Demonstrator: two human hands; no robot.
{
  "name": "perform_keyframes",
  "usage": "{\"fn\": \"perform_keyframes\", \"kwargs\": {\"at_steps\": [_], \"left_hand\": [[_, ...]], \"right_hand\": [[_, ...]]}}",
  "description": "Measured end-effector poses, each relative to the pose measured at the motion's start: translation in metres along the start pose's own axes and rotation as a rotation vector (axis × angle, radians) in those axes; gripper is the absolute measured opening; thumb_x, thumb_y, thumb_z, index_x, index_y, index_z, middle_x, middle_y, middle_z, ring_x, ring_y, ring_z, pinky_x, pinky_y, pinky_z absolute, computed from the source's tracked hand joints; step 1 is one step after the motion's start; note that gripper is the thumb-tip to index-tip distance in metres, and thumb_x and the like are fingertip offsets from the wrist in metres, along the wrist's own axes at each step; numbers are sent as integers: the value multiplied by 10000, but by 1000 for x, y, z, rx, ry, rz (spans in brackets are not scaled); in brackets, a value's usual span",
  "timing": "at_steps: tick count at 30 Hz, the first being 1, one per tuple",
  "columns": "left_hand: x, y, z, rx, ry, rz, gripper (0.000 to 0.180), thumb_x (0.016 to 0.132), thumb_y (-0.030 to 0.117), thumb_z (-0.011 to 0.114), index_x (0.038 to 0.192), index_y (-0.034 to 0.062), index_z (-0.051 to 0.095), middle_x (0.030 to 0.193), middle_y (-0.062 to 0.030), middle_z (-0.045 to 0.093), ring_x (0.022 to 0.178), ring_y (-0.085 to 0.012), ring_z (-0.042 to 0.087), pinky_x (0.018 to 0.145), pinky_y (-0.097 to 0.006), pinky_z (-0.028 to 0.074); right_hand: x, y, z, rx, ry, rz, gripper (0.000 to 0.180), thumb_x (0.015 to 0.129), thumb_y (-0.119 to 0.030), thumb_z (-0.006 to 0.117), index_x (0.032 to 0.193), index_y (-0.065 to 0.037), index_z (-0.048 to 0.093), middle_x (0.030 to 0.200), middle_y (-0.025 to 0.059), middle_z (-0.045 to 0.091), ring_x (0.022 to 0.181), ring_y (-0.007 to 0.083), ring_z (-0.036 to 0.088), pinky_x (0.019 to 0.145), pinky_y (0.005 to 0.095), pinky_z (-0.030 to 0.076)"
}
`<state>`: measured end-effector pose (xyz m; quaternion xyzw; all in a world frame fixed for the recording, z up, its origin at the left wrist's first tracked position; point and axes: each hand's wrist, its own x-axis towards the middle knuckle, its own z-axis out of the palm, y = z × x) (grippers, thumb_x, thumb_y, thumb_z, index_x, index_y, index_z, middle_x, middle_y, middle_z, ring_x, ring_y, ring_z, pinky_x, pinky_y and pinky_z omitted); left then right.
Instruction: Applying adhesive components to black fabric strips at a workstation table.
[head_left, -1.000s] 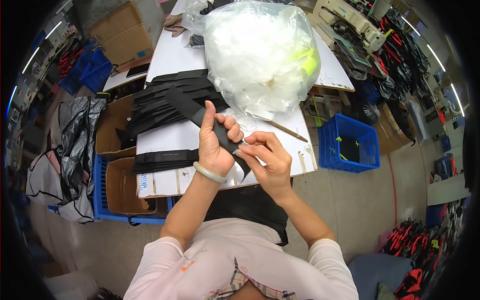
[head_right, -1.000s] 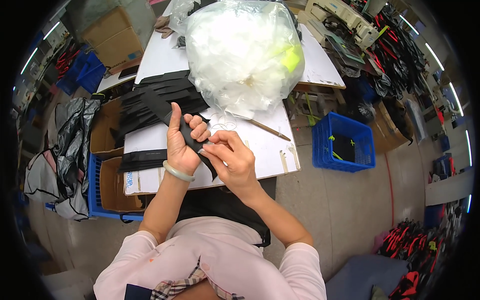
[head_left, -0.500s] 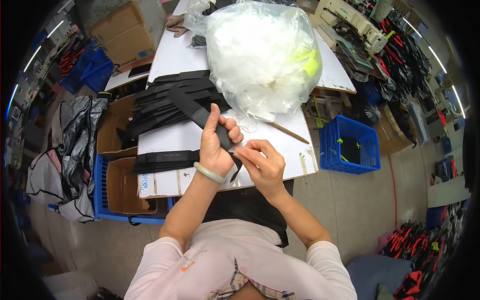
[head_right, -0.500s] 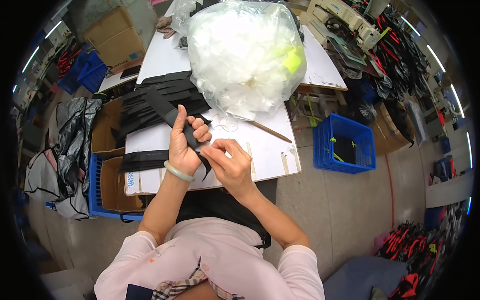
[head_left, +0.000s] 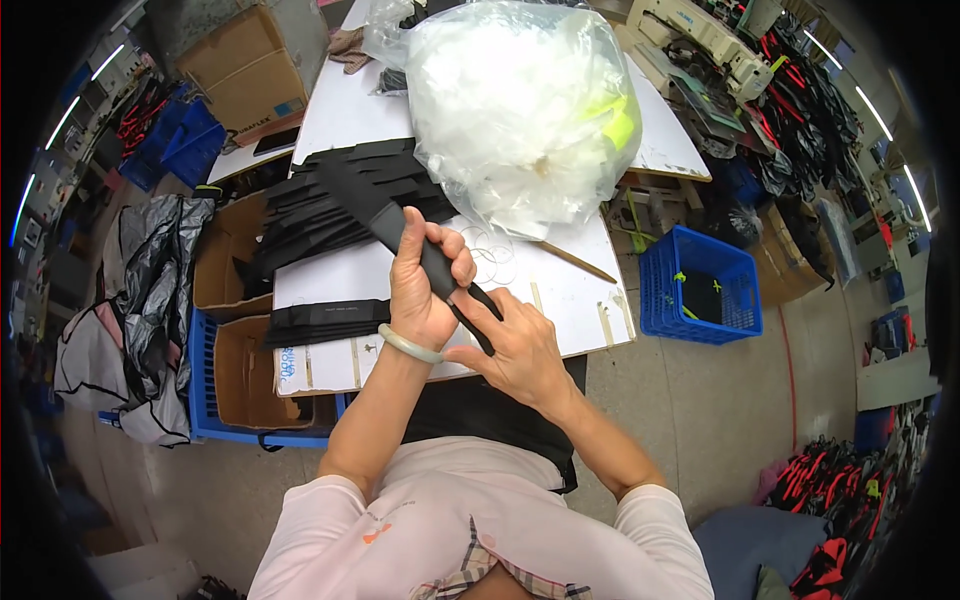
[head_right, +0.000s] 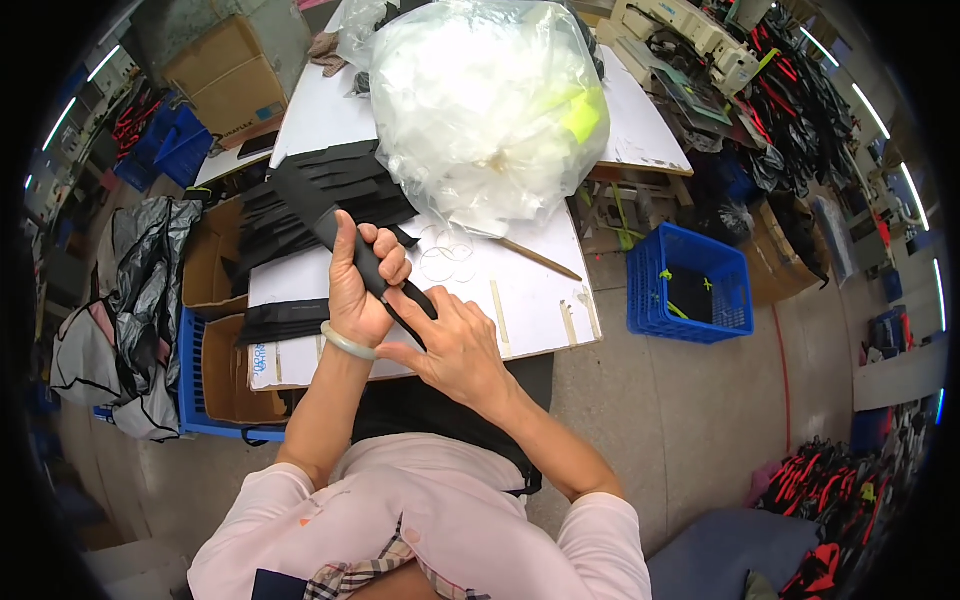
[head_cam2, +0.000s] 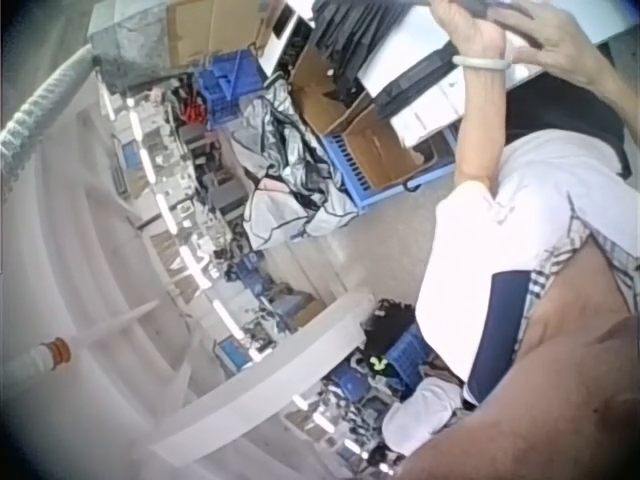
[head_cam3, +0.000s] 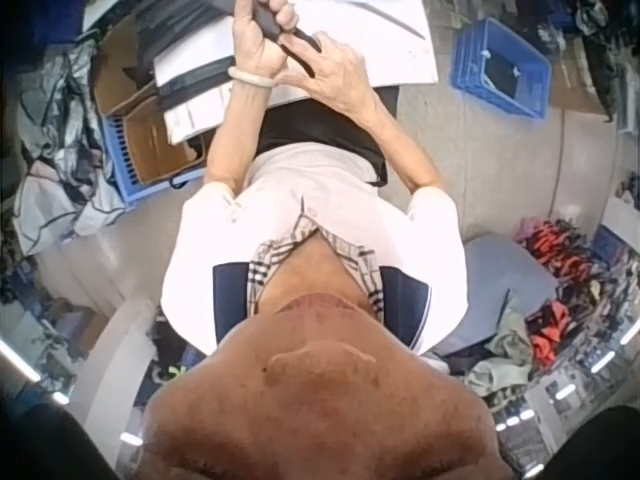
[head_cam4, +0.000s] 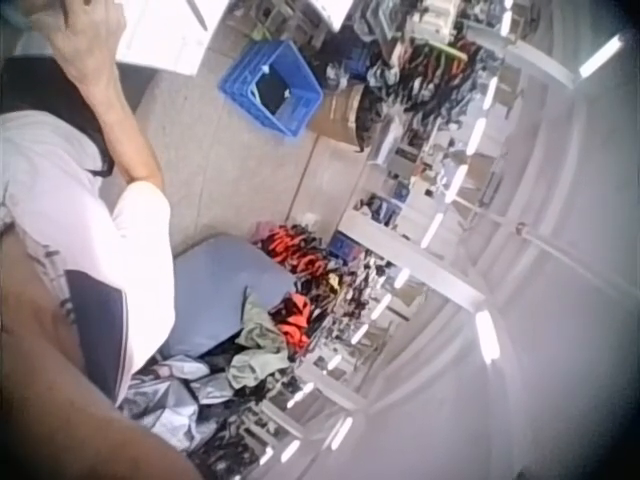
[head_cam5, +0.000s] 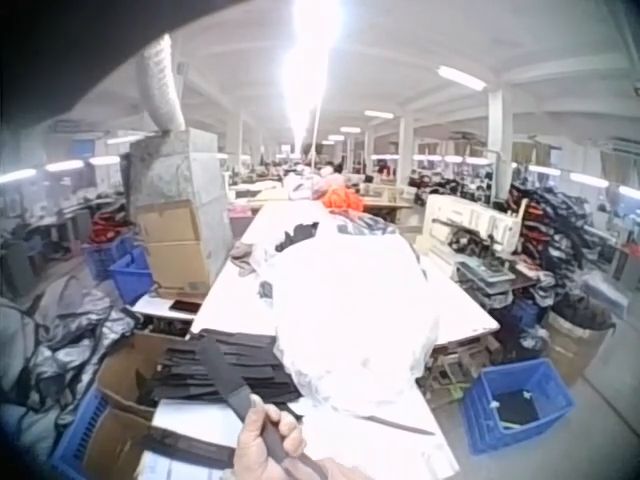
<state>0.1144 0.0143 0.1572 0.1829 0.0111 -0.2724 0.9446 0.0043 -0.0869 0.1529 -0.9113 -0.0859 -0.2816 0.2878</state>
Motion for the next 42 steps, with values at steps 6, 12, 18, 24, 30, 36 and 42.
{"fn": "perform_keyframes", "kwargs": {"at_steps": [6, 12, 18, 24, 30, 36, 42], "left_hand": [[-5, -9, 1, 7, -92, -57, 382, 885, 457, 654, 757, 124, 518, 645, -41, 504, 512, -170, 506, 468, -278, 435], [-3, -5, 0, -11, -99, -8, 389, 885, 471, 647, 752, 129, 518, 641, -35, 496, 511, -162, 495, 483, -269, 415], [-9, -6, -6, -41, -126, -5, 394, 902, 477, 618, 769, 121, 513, 649, -43, 496, 517, -171, 486, 494, -283, 425], [-27, -21, 9, 221, -340, 116, 361, 985, 394, 509, 836, 72, 446, 674, -107, 519, 584, -231, 559, 560, -339, 492], [-47, -32, 17, 450, -568, 287, 333, 986, 335, 530, 872, 28, 469, 741, -147, 601, 696, -228, 627, 658, -342, 522], [-55, -40, 14, 561, -592, 314, 340, 979, 349, 544, 879, 31, 479, 761, -129, 622, 713, -203, 628, 665, -316, 517], [-32, -46, -14, 714, -367, 276, 471, 1029, 414, 394, 1061, -8, 603, 962, -111, 662, 887, -170, 618, 842, -328, 499]], "right_hand": [[5, 6, -5, 107, -224, 54, 616, 771, -538, 699, 1157, -64, 624, 882, 123, 552, 604, 292, 578, 535, 380, 474], [-9, -1, -6, 135, -118, 112, 538, 757, -248, 772, 1239, -102, 581, 841, 121, 539, 606, 302, 581, 548, 394, 484], [-14, -3, -3, 111, -229, 175, 513, 761, -39, 671, 1257, -127, 572, 839, 133, 546, 628, 322, 587, 559, 412, 488], [-30, 11, 7, 238, -32, 44, 471, 734, -52, 707, 1193, -100, 613, 859, 146, 555, 656, 340, 606, 570, 403, 503], [-36, 16, 10, 172, 147, -93, 371, 645, -24, 754, 1010, -45, 690, 1016, 154, 613, 904, 339, 615, 752, 416, 511], [-58, 17, 19, 316, 165, -31, 392, 622, 37, 702, 1012, 1, 693, 1240, 225, 578, 1163, 381, 554, 961, 446, 442], [-31, 5, -12, 1207, 337, 708, 115, 773, 33, 672, 880, 14, 636, 929, 82, 622, 821, 125, 566, 787, 244, 447]]}}
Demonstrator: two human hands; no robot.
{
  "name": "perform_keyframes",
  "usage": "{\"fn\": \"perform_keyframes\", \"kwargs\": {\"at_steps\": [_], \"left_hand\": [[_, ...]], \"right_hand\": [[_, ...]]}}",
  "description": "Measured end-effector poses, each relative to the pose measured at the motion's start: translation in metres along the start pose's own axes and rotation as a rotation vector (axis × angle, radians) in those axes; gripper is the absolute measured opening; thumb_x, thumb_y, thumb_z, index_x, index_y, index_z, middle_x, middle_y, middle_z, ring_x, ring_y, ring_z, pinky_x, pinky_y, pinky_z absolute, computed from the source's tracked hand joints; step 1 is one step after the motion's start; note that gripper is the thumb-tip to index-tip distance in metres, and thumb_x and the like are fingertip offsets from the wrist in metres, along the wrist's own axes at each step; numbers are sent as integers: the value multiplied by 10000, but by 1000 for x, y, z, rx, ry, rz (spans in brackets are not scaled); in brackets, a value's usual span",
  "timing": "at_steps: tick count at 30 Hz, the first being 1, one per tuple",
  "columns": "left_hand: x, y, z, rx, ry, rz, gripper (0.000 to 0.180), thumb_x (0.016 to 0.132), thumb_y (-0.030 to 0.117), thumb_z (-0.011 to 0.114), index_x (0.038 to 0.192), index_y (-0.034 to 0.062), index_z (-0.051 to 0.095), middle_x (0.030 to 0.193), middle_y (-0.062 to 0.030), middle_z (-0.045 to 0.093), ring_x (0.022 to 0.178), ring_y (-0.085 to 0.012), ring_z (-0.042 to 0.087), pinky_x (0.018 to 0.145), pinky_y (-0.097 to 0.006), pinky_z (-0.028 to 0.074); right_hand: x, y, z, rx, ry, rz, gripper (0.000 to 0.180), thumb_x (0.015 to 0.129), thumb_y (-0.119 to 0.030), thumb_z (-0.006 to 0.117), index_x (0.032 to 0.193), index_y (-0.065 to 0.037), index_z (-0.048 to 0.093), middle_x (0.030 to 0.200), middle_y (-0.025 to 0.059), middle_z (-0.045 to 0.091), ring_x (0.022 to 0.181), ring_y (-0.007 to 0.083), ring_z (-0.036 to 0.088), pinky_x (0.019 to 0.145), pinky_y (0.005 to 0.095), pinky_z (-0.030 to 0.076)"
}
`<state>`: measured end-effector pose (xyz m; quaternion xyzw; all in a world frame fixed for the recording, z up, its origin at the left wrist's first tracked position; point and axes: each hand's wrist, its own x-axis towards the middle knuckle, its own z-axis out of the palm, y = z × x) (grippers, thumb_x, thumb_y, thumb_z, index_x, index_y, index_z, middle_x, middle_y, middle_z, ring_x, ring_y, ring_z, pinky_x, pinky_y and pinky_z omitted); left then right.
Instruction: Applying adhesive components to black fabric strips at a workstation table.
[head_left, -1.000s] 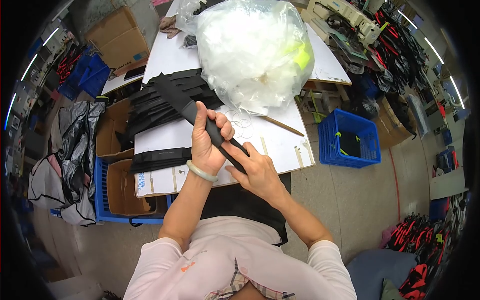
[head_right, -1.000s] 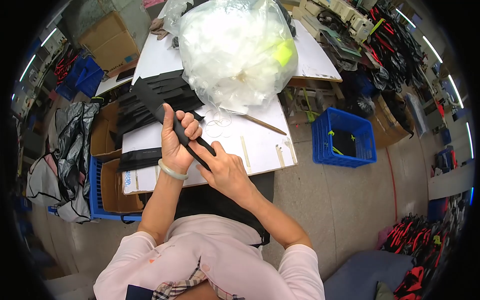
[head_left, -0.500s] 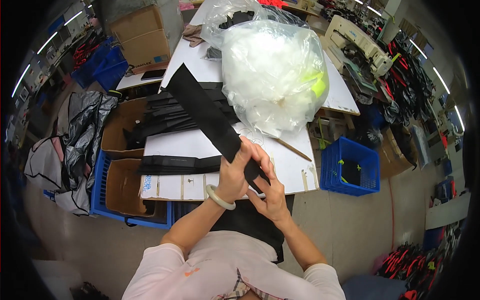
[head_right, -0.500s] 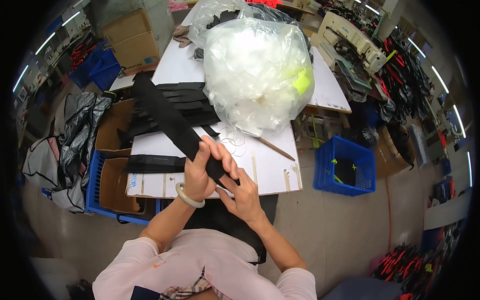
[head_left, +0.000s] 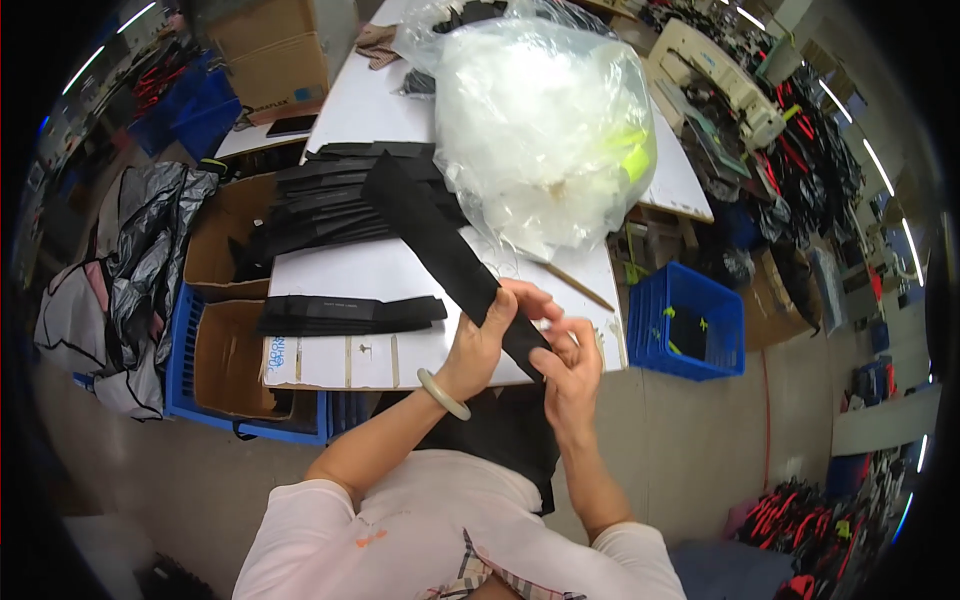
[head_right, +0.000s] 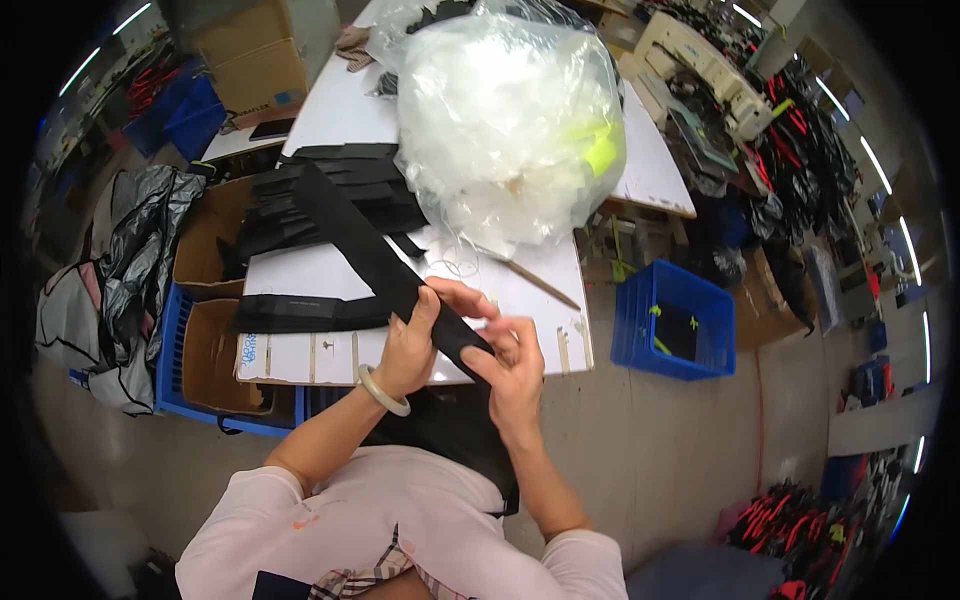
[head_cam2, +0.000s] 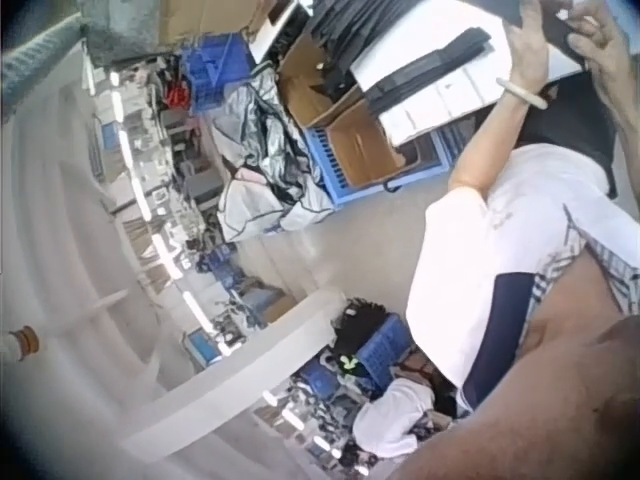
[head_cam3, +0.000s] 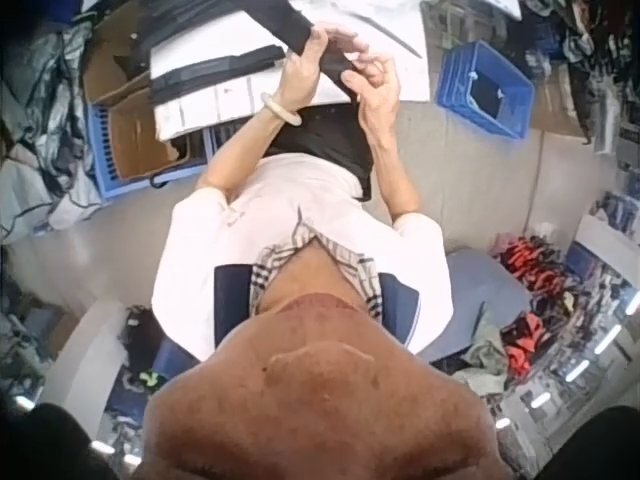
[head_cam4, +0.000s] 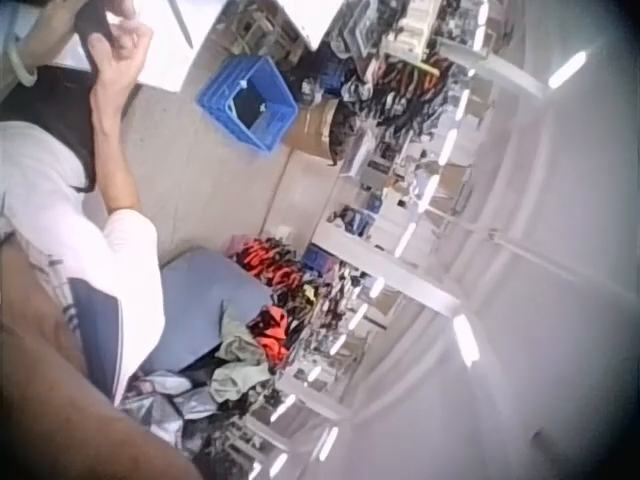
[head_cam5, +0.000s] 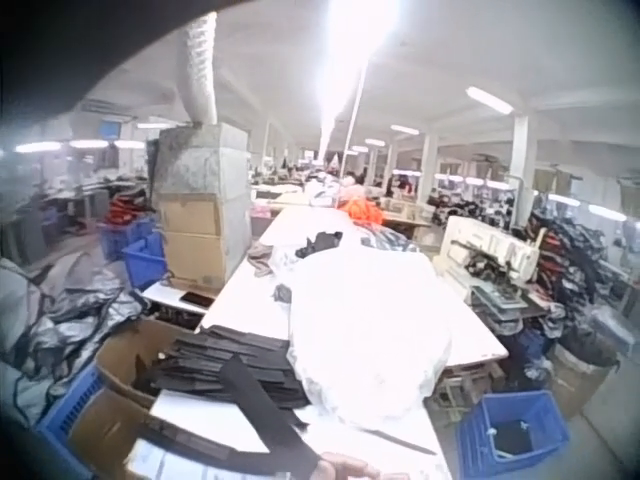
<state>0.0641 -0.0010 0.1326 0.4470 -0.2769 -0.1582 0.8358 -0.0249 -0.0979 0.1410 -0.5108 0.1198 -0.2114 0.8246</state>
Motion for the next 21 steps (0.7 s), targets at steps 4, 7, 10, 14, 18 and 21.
{"fn": "perform_keyframes", "kwargs": {"at_steps": [4, 7, 10, 14, 18, 21], "left_hand": [[-13, 3, -2, 215, -19, -90, 402, 992, 324, 520, 1175, -30, 569, 1141, -118, 629, 1048, -180, 590, 903, -331, 475], [-62, 8, -24, 529, -37, -454, 197, 919, 92, 601, 1078, -23, 622, 1052, -108, 655, 979, -137, 606, 850, -271, 478], [-95, -11, -19, 888, -324, 191, 215, 821, 62, 697, 1008, -28, 640, 1021, -149, 643, 946, -297, 652, 831, -358, 531], [-84, -49, -13, 1305, -491, 41, 690, 758, 95, 737, 1371, 10, 432, 1447, -201, 364, 1381, -400, 300, 1120, -484, 286], [-87, -62, -27, 1471, -541, 47, 729, 755, 89, 728, 1407, 65, 404, 1461, -194, 346, 1383, -404, 286, 1128, -518, 251], [-80, -65, -27, 1476, -473, 72, 686, 749, 83, 726, 1378, 87, 453, 1411, -185, 389, 1328, -382, 355, 1116, -525, 253]], "right_hand": [[14, -1, -26, -537, -141, -17, 165, 744, -1, 752, 887, -3, 670, 792, 11, 637, 711, 109, 575, 696, 227, 446], [36, 1, -60, -933, -75, -670, 158, 696, -10, 745, 841, -34, 688, 786, 65, 642, 738, 203, 609, 739, 312, 458], [37, 29, -109, -1239, -156, -895, 189, 678, -29, 732, 857, -64, 685, 825, 58, 625, 772, 224, 592, 749, 356, 437], [14, 59, -145, -1362, -327, -812, 269, 733, -112, 727, 1000, -108, 690, 1021, 52, 626, 965, 237, 577, 869, 399, 413], [-1, 49, -160, -1510, -268, -717, 382, 763, -277, 745, 1126, -174, 686, 1223, 25, 602, 1175, 237, 507, 1021, 454, 319], [-8, 52, -159, -1538, -248, -657, 438, 785, -309, 734, 1209, -239, 651, 1287, 22, 562, 1226, 243, 461, 1034, 482, 291]]}}
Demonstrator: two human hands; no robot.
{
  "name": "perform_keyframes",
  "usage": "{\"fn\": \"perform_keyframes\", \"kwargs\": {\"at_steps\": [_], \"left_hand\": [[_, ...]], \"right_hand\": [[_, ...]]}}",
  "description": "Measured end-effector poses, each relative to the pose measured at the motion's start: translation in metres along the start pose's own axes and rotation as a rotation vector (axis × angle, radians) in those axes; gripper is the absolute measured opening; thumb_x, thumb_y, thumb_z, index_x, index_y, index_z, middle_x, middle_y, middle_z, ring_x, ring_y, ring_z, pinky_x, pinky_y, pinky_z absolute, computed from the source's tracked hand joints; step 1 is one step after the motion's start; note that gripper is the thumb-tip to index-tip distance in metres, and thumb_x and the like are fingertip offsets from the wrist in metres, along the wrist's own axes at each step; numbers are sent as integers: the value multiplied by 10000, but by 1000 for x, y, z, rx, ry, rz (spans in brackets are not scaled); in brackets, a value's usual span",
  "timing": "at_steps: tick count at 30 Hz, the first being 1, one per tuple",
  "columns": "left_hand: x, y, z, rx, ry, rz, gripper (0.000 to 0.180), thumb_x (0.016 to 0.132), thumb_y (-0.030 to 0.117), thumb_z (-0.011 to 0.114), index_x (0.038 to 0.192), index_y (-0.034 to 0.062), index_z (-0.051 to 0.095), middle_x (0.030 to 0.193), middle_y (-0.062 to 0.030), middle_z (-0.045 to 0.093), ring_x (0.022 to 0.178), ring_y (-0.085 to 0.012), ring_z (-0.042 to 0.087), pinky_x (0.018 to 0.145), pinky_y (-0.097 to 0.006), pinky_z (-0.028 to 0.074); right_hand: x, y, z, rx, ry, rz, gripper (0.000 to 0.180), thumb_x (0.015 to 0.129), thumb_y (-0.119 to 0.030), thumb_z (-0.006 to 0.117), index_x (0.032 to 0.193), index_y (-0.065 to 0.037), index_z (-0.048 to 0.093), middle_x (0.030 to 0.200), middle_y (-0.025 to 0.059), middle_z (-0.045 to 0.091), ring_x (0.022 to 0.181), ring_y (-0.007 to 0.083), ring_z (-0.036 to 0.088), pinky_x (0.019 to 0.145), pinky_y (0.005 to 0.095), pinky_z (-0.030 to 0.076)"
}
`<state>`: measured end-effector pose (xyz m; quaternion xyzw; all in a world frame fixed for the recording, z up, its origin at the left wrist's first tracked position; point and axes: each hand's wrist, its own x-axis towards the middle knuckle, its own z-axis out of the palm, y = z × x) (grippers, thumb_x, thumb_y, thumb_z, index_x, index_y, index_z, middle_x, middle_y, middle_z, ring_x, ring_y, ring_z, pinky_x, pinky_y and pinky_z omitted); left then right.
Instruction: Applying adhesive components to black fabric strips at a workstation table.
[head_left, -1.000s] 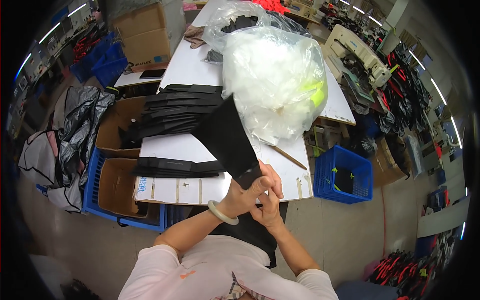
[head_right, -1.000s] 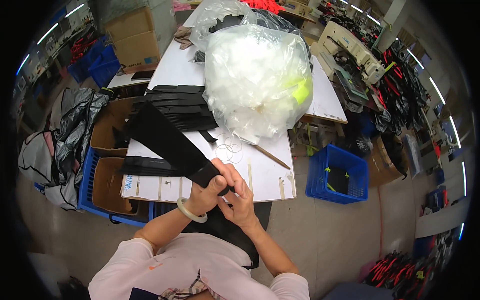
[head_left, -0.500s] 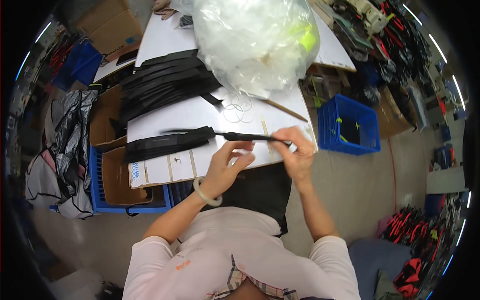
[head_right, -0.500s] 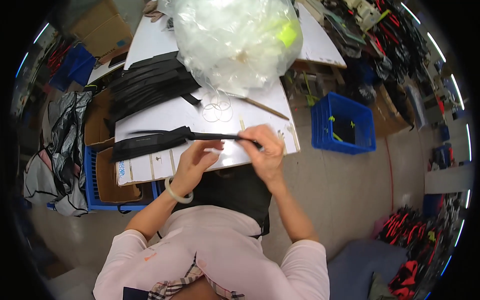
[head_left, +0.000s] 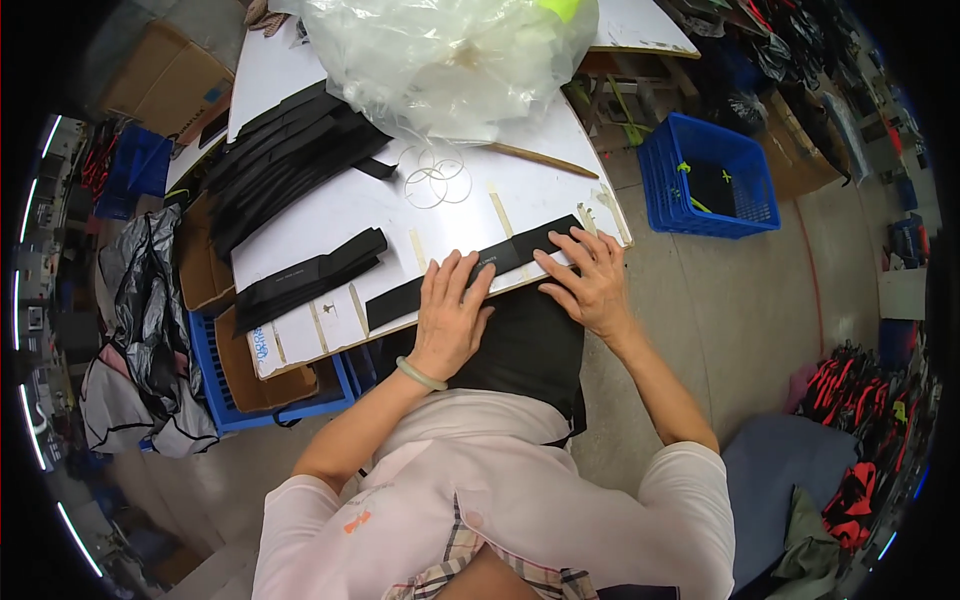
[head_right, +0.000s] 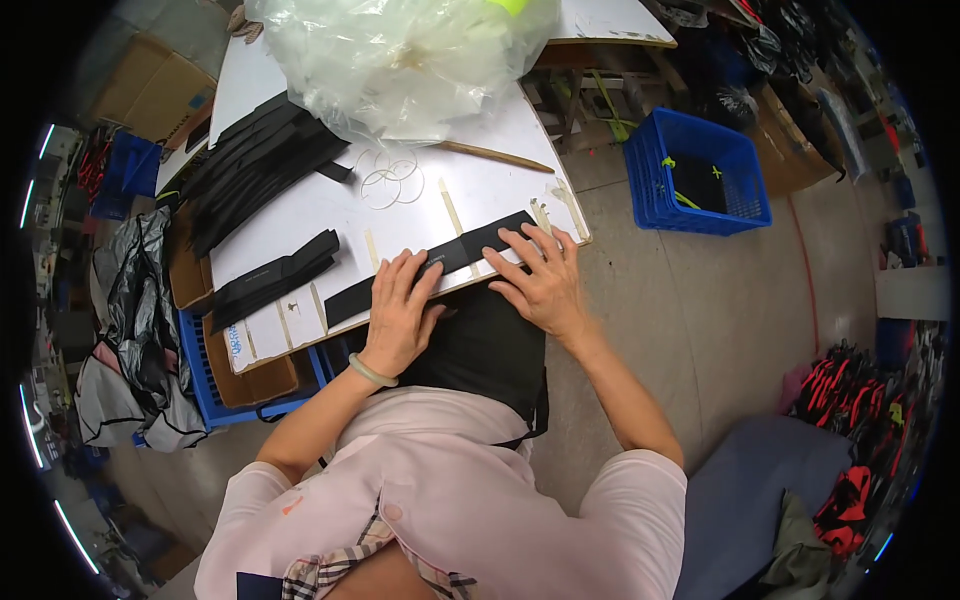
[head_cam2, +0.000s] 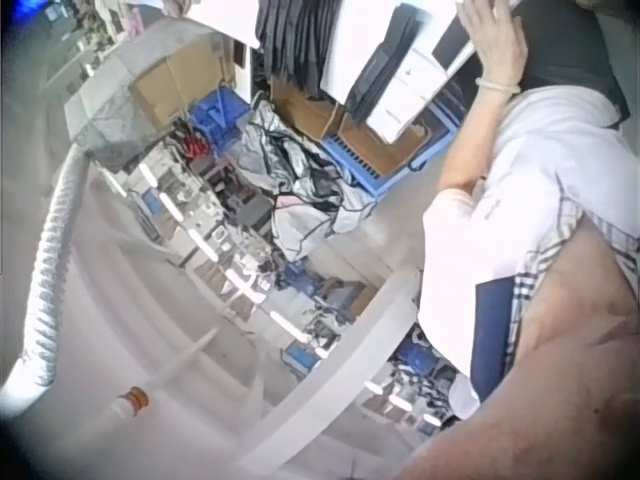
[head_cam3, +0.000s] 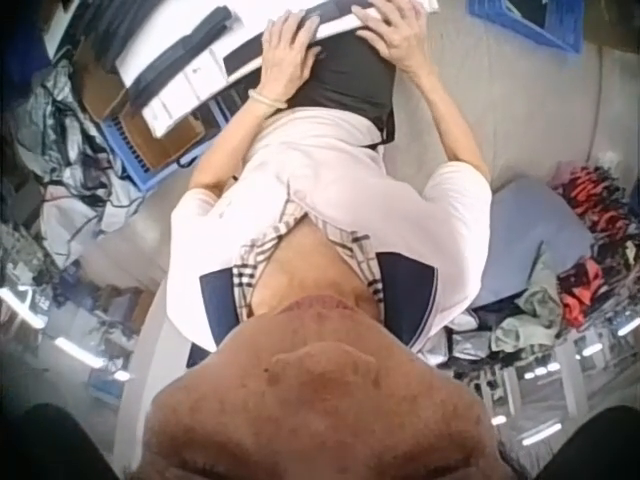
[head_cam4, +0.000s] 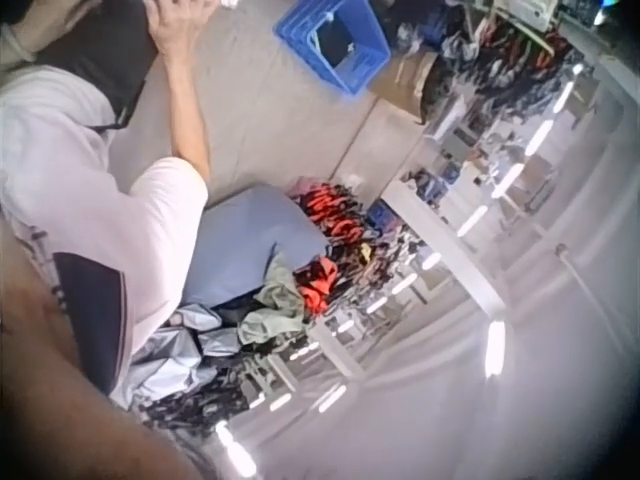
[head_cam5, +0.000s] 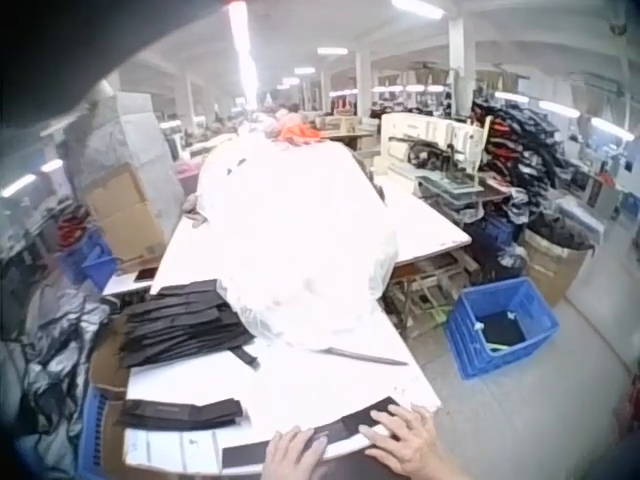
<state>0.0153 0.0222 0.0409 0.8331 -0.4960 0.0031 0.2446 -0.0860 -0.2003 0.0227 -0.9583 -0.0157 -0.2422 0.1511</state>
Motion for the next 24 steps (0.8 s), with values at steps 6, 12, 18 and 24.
{"fn": "perform_keyframes", "kwargs": {"at_steps": [6, 12, 18, 24], "left_hand": [[10, 12, 5, 131, -11, -90, 590, 764, 80, 694, 1321, 63, 503, 1354, -176, 446, 1310, -365, 378, 1107, -542, 242], [11, 11, 21, 105, 20, -8, 521, 798, 33, 617, 1302, -7, 493, 1475, -178, 376, 1414, -345, 284, 1140, -517, 221], [11, 12, 27, 137, 34, -23, 663, 769, 27, 658, 1391, 31, 428, 1482, -163, 375, 1405, -342, 308, 1136, -517, 231], [10, 10, 28, 165, 31, -14, 625, 792, 17, 626, 1387, 42, 435, 1482, -159, 377, 1406, -340, 308, 1130, -525, 235]], "right_hand": [[-3, -3, 9, -22, 47, 21, 416, 778, -285, 737, 1188, -260, 665, 1262, 0, 572, 1204, 225, 469, 1031, 468, 293], [-8, -2, 16, -33, 110, 15, 374, 769, -237, 740, 1139, -271, 691, 1232, -34, 582, 1151, 203, 484, 1018, 448, 300], [-5, 1, 16, -12, 102, 31, 358, 760, -223, 747, 1112, -266, 702, 1219, -37, 588, 1147, 204, 487, 1004, 437, 308], [-3, 0, 16, 17, 100, 40, 383, 726, -197, 767, 1102, -241, 709, 1217, -20, 589, 1138, 215, 498, 1008, 446, 304]]}}
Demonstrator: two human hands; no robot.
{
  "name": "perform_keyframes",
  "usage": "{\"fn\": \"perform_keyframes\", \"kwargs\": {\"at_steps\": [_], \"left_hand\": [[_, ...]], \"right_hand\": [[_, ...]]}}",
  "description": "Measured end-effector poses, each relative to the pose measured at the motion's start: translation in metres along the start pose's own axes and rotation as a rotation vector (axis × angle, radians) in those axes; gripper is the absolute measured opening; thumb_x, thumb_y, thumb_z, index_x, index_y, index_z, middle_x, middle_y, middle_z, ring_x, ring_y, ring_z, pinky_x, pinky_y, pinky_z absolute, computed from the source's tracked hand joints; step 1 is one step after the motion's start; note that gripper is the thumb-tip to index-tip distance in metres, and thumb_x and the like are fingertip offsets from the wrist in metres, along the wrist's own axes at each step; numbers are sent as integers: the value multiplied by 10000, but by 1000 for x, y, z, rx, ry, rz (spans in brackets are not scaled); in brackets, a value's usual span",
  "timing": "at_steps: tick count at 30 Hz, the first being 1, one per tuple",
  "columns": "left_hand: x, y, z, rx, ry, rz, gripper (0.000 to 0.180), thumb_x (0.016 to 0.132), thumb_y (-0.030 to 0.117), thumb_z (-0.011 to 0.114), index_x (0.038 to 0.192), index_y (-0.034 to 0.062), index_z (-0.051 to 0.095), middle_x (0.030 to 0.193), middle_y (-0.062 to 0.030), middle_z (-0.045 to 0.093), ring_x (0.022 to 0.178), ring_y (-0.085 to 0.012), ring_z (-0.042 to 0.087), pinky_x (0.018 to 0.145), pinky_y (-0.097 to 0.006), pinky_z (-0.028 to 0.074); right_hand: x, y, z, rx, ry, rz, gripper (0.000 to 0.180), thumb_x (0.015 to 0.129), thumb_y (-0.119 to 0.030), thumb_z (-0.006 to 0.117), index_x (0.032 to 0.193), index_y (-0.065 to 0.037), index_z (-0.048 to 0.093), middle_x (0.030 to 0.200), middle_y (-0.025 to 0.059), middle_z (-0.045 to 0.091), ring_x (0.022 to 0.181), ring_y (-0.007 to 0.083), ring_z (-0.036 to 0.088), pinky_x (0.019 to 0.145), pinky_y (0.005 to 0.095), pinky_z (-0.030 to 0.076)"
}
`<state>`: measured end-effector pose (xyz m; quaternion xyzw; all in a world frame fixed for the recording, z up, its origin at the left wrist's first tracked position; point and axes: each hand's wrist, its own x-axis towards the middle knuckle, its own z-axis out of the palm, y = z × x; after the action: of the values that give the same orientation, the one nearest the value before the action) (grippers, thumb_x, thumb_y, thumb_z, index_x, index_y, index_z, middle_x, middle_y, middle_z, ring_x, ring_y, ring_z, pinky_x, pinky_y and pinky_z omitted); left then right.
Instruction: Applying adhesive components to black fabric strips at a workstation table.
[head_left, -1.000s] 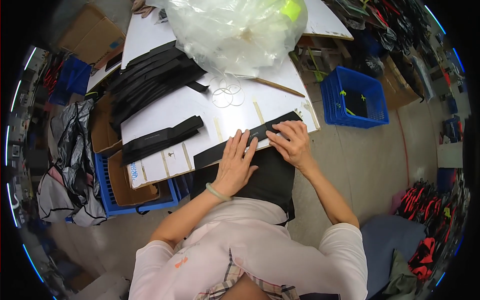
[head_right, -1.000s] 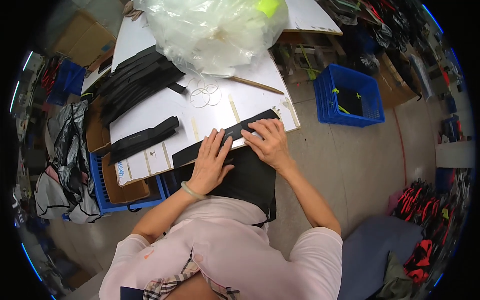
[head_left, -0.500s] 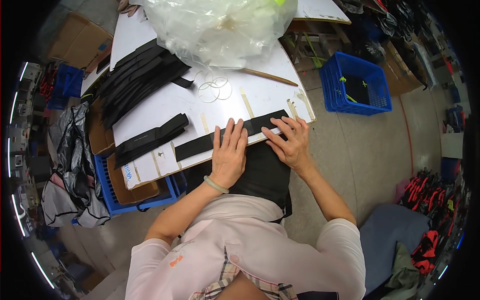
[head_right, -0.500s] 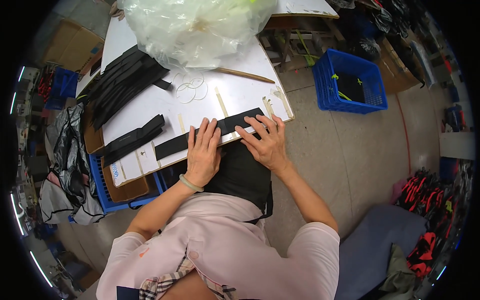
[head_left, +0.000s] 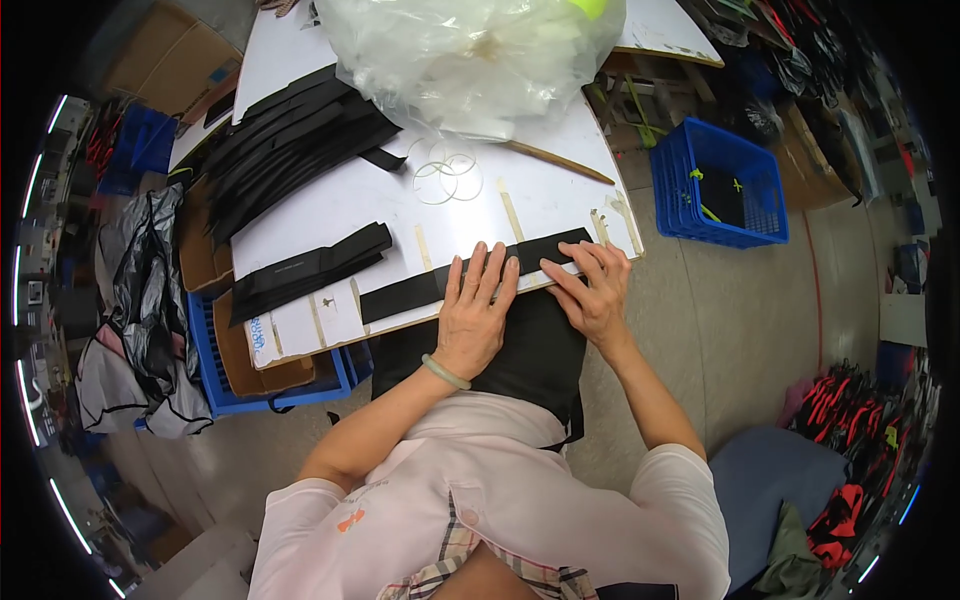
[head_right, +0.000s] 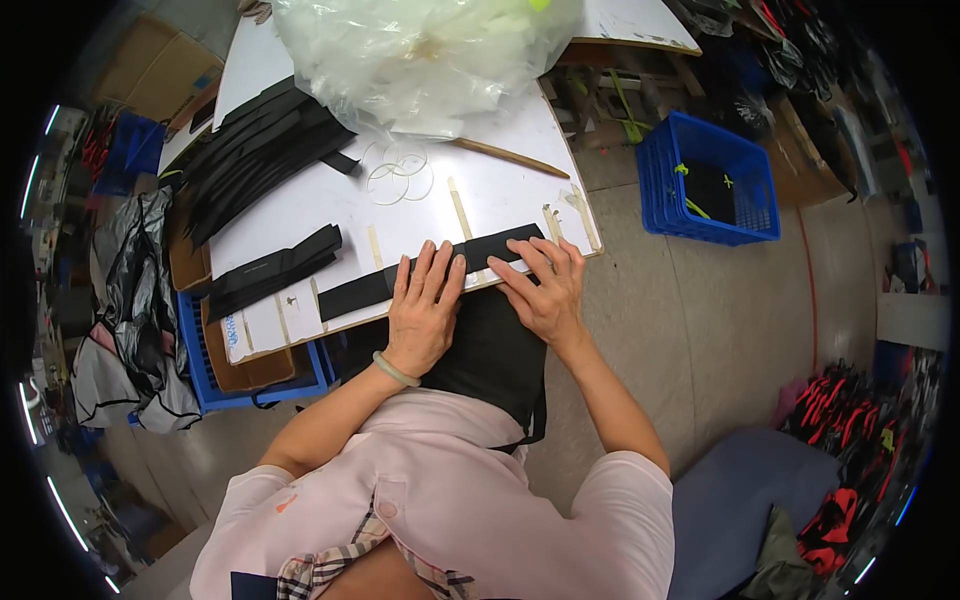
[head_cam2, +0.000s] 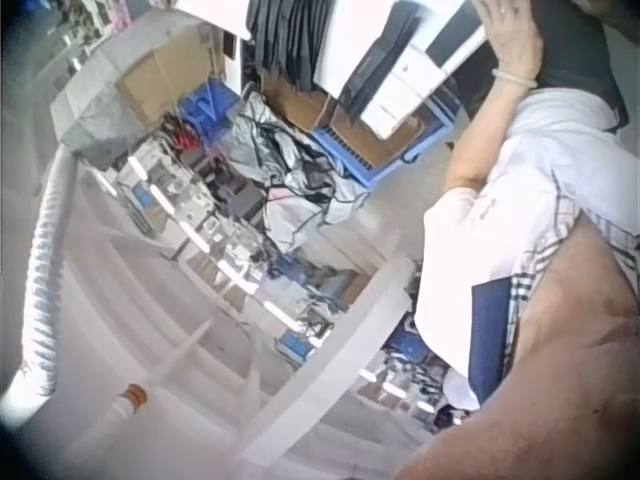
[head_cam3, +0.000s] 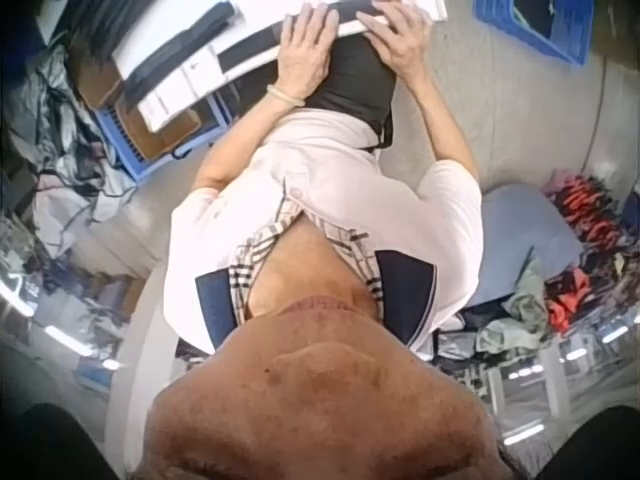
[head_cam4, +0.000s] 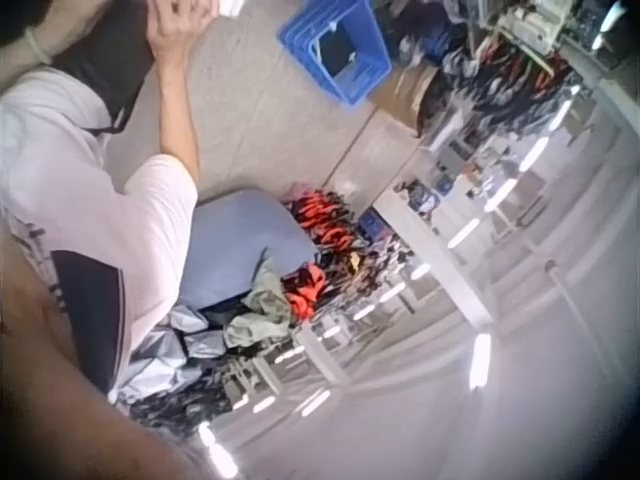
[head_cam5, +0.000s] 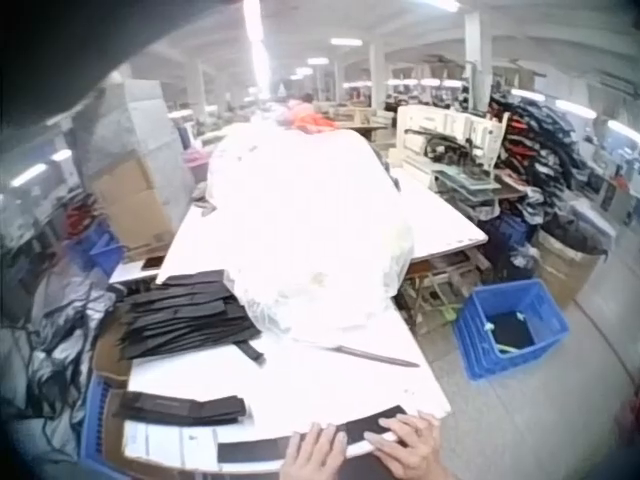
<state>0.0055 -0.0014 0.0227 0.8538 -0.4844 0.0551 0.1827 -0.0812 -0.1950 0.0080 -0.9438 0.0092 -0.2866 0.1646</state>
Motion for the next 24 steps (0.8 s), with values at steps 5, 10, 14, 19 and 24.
{"fn": "perform_keyframes", "kwargs": {"at_steps": [5, 10, 14, 19, 24], "left_hand": [[1, 8, 0, 31, 3, -9, 571, 808, 15, 536, 1369, -12, 431, 1485, -204, 348, 1413, -381, 276, 1135, -520, 238], [0, 10, 1, 58, -3, 6, 558, 833, 44, 525, 1371, -48, 407, 1480, -230, 332, 1410, -393, 272, 1139, -500, 247], [-1, 8, 2, 58, 18, 9, 551, 832, 41, 526, 1363, -49, 412, 1470, -232, 343, 1405, -396, 278, 1137, -503, 250], [0, 8, 6, 4, 70, 0, 529, 810, 18, 538, 1325, -57, 440, 1442, -236, 367, 1394, -399, 292, 1134, -514, 252], [0, 8, 6, -4, 67, -1, 528, 802, 17, 543, 1315, -65, 444, 1435, -240, 372, 1390, -402, 295, 1133, -521, 250]], "right_hand": [[-2, -1, 3, 16, 29, -2, 379, 715, -189, 774, 1088, -227, 717, 1204, -2, 600, 1142, 220, 501, 1011, 453, 306], [-5, 0, 5, 29, 44, 10, 368, 714, -193, 779, 1076, -224, 725, 1193, 8, 610, 1147, 221, 502, 1017, 453, 308], [-5, -1, 5, 26, 35, 10, 367, 720, -197, 778, 1082, -229, 726, 1194, 5, 612, 1151, 216, 500, 1029, 451, 304], [-5, -1, 6, 26, 42, 8, 356, 727, -196, 774, 1078, -230, 728, 1194, 4, 613, 1157, 213, 498, 1034, 448, 301], [-6, 0, 7, 15, 41, 10, 342, 738, -194, 766, 1075, -239, 731, 1194, -3, 614, 1162, 206, 497, 1044, 447, 299]]}}
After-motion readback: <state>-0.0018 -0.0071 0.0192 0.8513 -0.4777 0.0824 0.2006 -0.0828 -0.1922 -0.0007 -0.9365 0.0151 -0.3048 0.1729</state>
